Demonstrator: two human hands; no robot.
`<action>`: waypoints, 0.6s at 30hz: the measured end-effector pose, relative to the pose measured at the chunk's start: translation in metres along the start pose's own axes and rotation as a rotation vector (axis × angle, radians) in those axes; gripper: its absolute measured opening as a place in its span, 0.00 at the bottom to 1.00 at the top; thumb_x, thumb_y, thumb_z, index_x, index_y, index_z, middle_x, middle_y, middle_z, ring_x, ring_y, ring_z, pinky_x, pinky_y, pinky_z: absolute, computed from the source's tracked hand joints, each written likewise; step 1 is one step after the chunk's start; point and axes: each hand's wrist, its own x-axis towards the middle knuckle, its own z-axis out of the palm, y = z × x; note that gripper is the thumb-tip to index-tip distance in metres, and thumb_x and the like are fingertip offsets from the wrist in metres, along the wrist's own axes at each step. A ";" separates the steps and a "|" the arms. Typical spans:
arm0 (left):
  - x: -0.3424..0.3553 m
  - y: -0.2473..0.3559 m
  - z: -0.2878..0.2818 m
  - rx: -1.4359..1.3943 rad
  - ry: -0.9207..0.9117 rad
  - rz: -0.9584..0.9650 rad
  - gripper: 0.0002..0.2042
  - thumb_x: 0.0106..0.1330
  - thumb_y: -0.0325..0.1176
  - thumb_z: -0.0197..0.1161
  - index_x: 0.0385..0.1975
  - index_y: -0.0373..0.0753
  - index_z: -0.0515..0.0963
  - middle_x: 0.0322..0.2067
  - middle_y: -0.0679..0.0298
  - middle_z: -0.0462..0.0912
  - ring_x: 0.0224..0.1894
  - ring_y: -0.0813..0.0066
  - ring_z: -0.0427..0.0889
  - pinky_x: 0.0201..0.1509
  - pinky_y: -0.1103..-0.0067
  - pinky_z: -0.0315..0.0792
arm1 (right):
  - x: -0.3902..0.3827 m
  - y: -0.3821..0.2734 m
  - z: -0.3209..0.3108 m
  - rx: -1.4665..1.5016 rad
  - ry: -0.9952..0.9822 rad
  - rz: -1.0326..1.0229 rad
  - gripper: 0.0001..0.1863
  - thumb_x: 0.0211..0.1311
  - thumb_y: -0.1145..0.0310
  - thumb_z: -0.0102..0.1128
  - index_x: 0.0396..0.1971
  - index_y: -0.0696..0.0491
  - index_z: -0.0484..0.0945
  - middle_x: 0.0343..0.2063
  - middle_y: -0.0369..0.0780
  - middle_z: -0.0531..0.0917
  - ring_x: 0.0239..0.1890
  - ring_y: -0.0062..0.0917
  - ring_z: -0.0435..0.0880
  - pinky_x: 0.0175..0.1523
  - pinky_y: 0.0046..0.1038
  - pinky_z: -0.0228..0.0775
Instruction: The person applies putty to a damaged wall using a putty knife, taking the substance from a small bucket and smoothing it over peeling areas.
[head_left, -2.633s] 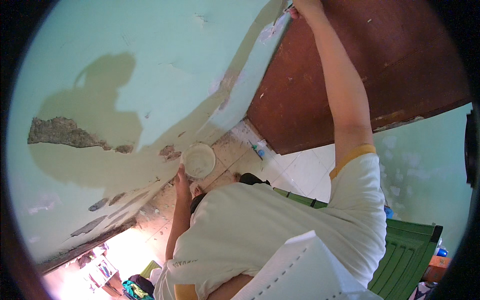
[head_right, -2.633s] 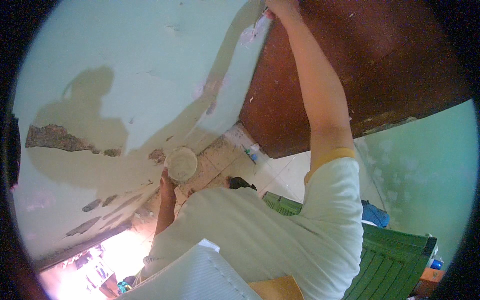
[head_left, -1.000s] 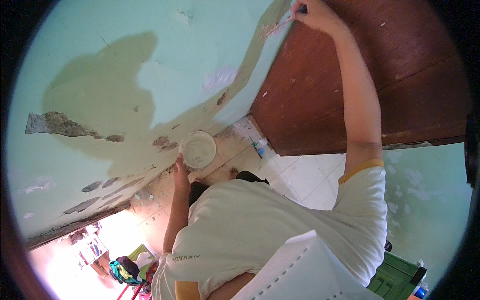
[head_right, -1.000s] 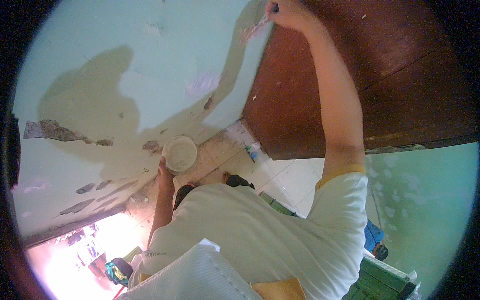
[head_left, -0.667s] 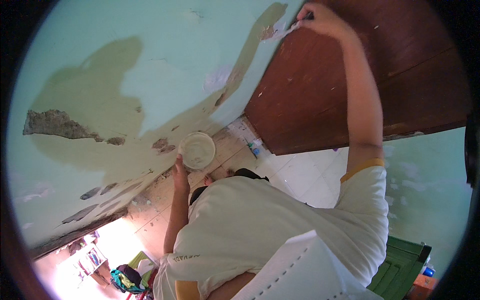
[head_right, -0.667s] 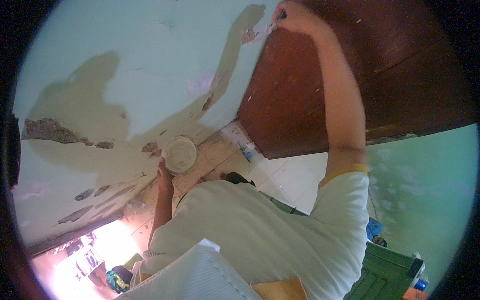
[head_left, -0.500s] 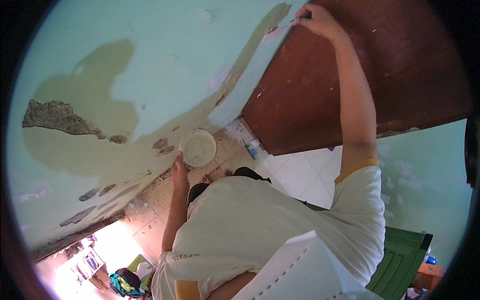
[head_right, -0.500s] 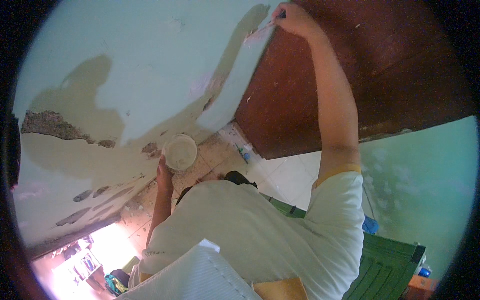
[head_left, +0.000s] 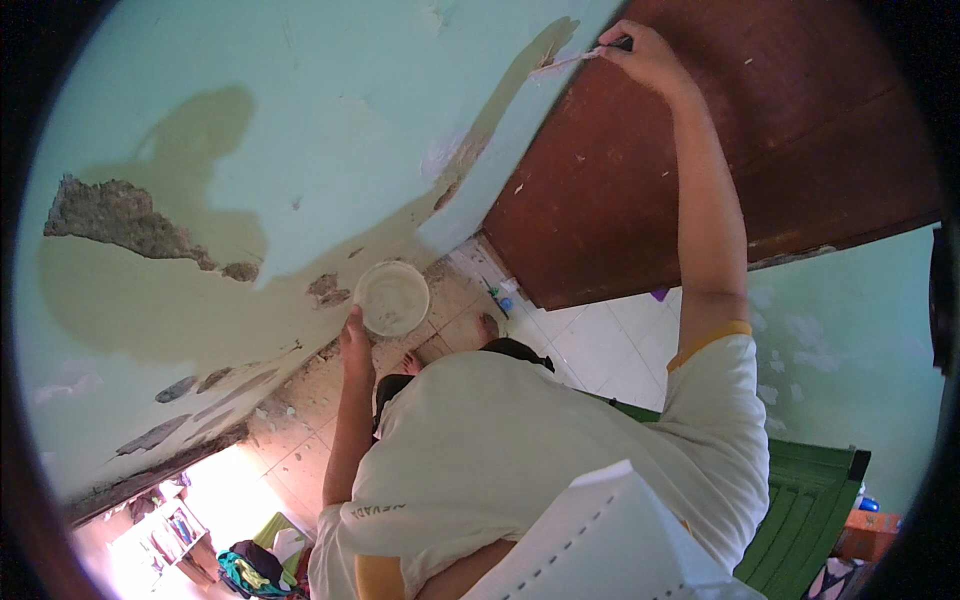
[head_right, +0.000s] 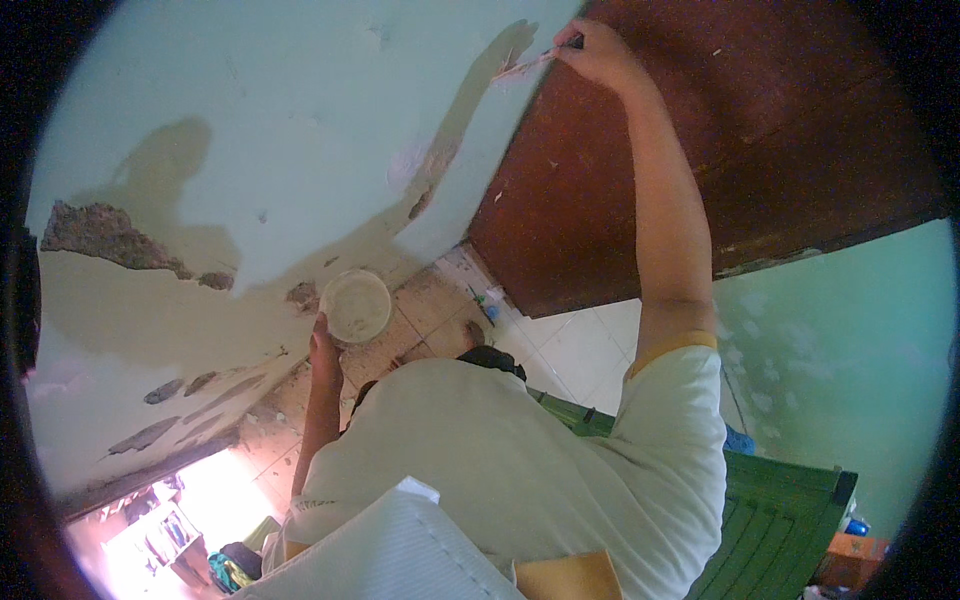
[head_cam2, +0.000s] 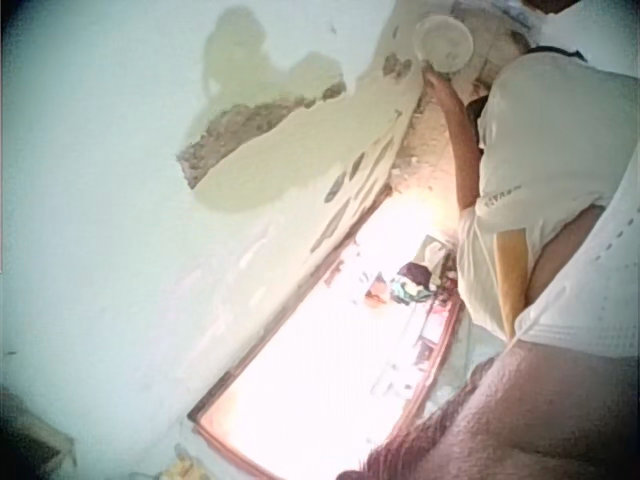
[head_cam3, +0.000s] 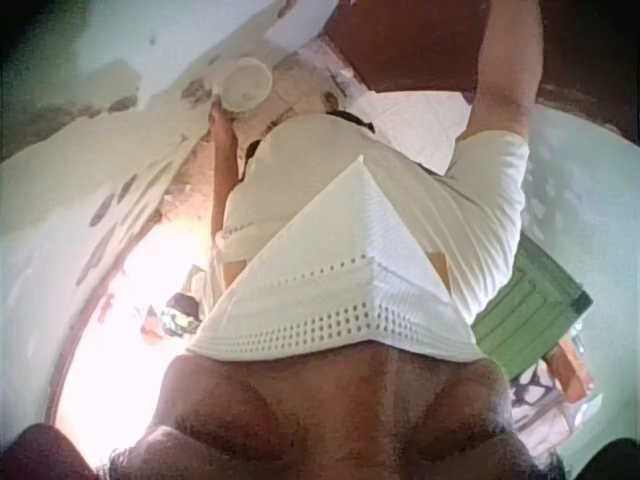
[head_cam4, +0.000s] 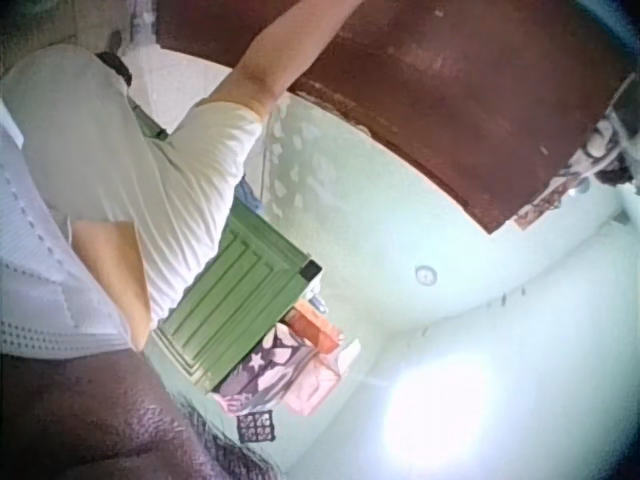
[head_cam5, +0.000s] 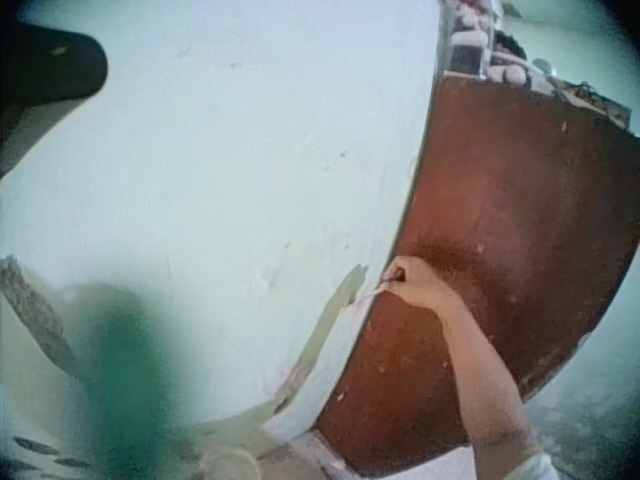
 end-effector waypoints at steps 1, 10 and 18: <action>-0.002 0.004 0.006 0.003 -0.054 -0.020 0.32 0.69 0.58 0.52 0.54 0.29 0.74 0.49 0.57 0.77 0.48 0.68 0.74 0.49 0.73 0.70 | -0.007 -0.001 -0.021 -0.036 0.050 -0.002 0.11 0.60 0.65 0.66 0.40 0.54 0.81 0.37 0.38 0.84 0.41 0.24 0.80 0.50 0.28 0.70; -0.010 0.000 0.039 -0.120 -0.128 -0.051 0.37 0.68 0.61 0.52 0.64 0.32 0.65 0.59 0.53 0.72 0.58 0.63 0.73 0.59 0.68 0.69 | -0.037 0.043 -0.030 0.024 -0.028 -0.016 0.13 0.57 0.62 0.67 0.39 0.53 0.81 0.40 0.42 0.85 0.46 0.34 0.83 0.52 0.34 0.73; -0.004 0.008 0.070 -0.127 -0.099 0.001 0.40 0.66 0.62 0.54 0.66 0.32 0.62 0.63 0.53 0.67 0.62 0.62 0.68 0.62 0.67 0.65 | 0.009 0.047 0.003 0.086 0.134 -0.186 0.12 0.60 0.65 0.67 0.37 0.56 0.78 0.33 0.40 0.83 0.37 0.26 0.81 0.45 0.28 0.72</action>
